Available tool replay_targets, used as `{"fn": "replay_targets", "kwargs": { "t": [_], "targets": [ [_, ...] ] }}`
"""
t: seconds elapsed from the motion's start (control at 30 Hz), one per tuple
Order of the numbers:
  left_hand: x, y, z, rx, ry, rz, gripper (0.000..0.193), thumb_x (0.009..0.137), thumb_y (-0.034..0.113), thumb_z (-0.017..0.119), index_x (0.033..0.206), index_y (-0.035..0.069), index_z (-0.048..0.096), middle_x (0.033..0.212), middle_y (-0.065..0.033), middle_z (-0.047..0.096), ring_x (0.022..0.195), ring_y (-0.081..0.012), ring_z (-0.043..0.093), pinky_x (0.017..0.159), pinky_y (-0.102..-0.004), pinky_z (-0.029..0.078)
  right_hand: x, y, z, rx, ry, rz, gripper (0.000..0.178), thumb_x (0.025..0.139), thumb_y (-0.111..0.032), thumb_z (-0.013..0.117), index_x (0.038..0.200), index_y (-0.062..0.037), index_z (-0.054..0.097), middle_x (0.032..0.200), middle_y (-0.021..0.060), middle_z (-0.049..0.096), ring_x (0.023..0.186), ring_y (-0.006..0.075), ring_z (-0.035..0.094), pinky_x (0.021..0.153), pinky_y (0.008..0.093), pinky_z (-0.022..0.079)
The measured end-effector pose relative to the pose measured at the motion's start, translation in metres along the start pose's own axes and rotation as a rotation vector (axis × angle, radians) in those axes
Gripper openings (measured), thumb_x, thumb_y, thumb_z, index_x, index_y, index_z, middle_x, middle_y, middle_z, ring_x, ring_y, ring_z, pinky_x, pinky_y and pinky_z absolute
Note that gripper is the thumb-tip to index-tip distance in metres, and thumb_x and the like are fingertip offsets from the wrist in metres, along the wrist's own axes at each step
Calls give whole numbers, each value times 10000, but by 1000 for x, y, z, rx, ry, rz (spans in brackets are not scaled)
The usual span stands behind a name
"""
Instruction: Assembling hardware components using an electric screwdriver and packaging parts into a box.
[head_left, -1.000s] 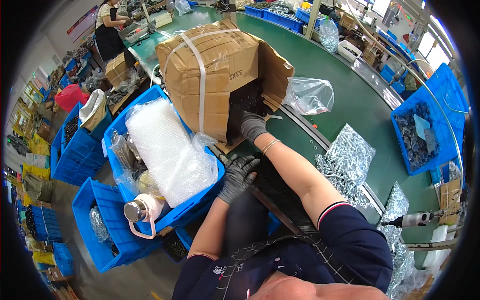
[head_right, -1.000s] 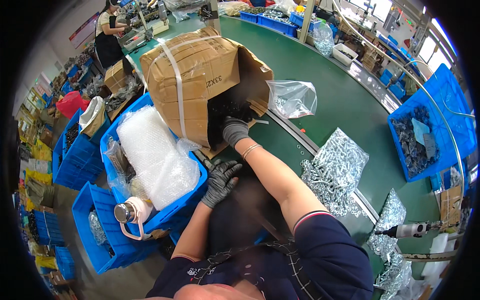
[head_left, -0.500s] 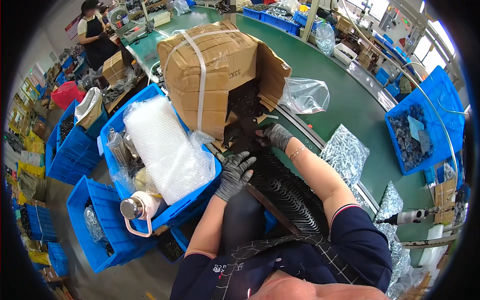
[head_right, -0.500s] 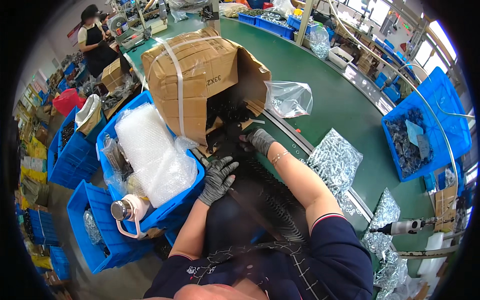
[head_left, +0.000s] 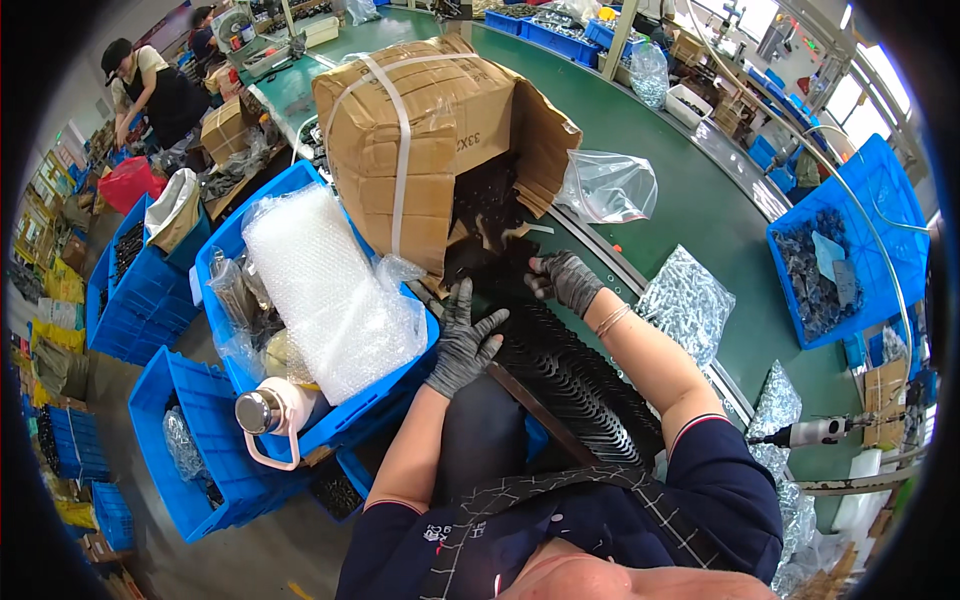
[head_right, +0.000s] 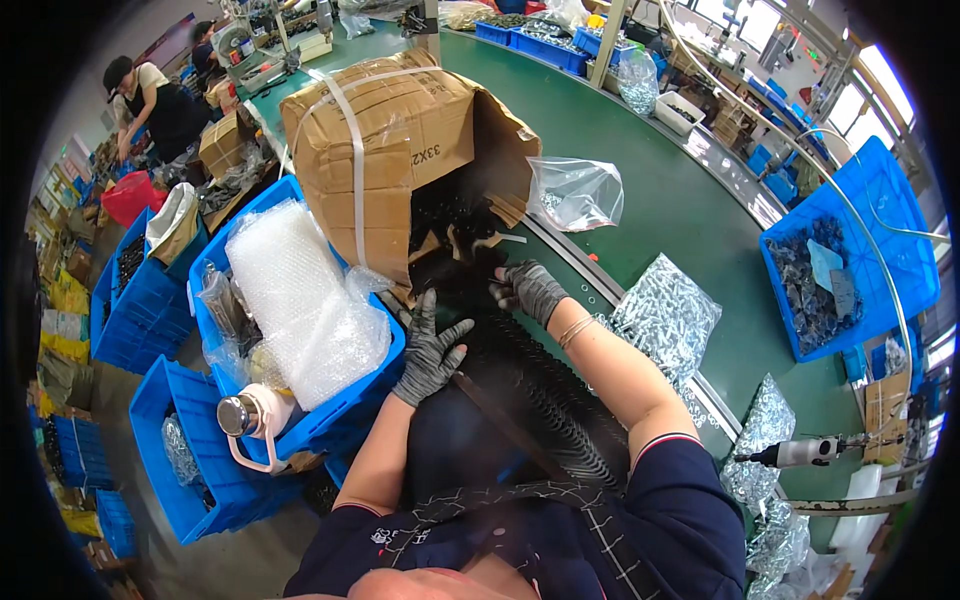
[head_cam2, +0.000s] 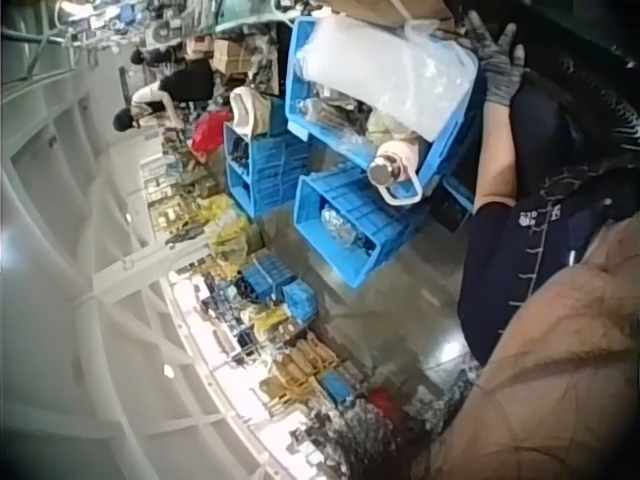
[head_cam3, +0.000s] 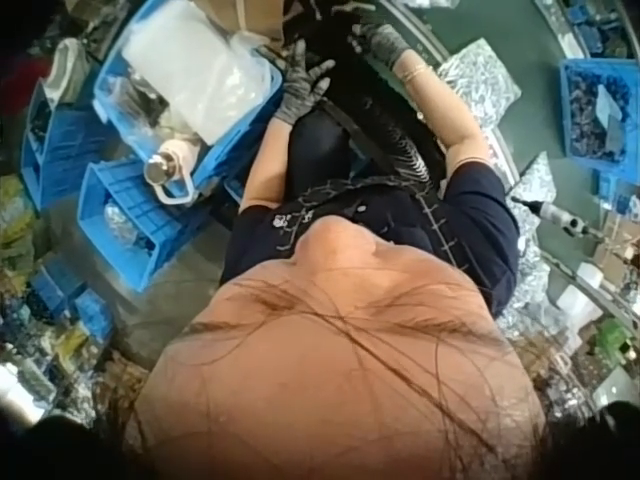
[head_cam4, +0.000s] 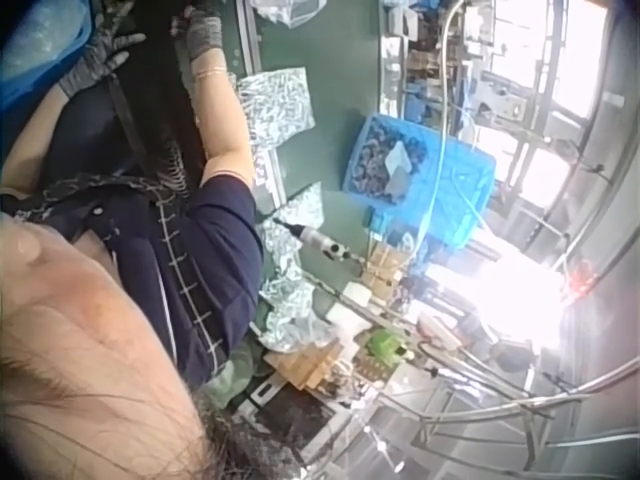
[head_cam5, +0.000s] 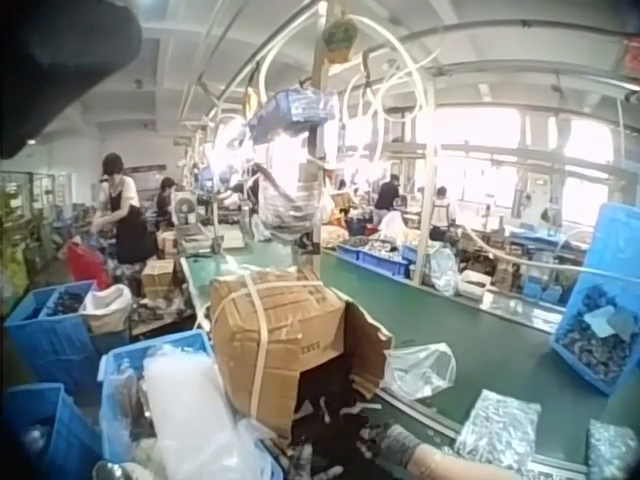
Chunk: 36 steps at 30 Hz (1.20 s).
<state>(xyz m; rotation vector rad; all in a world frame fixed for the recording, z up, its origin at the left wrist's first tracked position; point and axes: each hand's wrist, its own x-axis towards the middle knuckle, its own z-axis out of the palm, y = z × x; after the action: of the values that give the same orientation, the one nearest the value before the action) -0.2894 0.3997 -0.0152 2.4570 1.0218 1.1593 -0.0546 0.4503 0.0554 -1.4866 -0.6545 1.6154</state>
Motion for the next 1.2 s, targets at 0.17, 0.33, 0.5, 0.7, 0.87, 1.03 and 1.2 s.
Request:
{"fn": "replay_targets", "kwargs": {
  "t": [0.17, 0.33, 0.5, 0.7, 0.87, 1.03, 1.2],
  "targets": [
    [2, 0, -3, 10, -55, 16, 388, 838, 315, 621, 1214, 227, 658, 1421, -179, 417, 1288, -348, 412, 1099, -494, 264, -9, -11, -14, -231, -212, 189, 146, 904, -167, 633, 888, -26, 596, 741, 98, 644, 482, 123, 530, 418, 262, 438],
    [2, 1, -7, 38, -127, 63, 404, 826, 314, 623, 1223, 244, 648, 1271, -153, 554, 1192, -300, 507, 1084, -488, 280, -14, -19, -21, -534, -232, 131, 152, 903, -164, 623, 958, -23, 617, 724, 99, 650, 517, 151, 558, 475, 300, 475],
    [6, 2, -7, -41, -104, 19, 390, 833, 317, 625, 1209, 217, 656, 1268, -145, 560, 1206, -305, 493, 1090, -481, 270, -13, -10, -13, -1280, -27, -817, 162, 903, -196, 608, 1003, -76, 650, 805, 116, 676, 713, 241, 651, 656, 361, 516],
    [5, 4, -6, 61, 136, 94, 466, 811, 337, 659, 1253, 199, 613, 1294, -160, 538, 1220, -318, 484, 1080, -494, 298, -1, -1, -4, -1587, -416, -1228, 276, 873, -238, 584, 1135, -182, 650, 1079, 109, 663, 948, 316, 644, 778, 374, 519],
    [-3, -3, -1, -128, 73, 2, 528, 802, 332, 677, 1282, 140, 568, 1302, -166, 530, 1219, -338, 483, 1072, -494, 321, -2, -31, 20, -1553, -582, -637, 424, 807, -156, 613, 1231, -159, 595, 1157, 108, 628, 992, 299, 630, 824, 373, 508],
    [16, 7, -5, -20, -176, -25, 512, 822, 358, 644, 1250, 86, 572, 1296, -174, 521, 1213, -361, 474, 1060, -469, 337, 45, -12, 71, -1749, -64, -1352, 594, 767, -289, 664, 1304, -82, 518, 1194, 154, 600, 1072, 359, 580, 897, 417, 480],
    [7, 1, -2, -55, -110, -16, 502, 831, 368, 634, 1233, 73, 576, 1280, -173, 529, 1205, -361, 479, 1059, -470, 339, 44, -18, 93, -1910, -171, -1172, 569, 734, -364, 679, 1226, -93, 584, 1239, 196, 568, 1125, 366, 563, 900, 467, 463]
  ]
}}
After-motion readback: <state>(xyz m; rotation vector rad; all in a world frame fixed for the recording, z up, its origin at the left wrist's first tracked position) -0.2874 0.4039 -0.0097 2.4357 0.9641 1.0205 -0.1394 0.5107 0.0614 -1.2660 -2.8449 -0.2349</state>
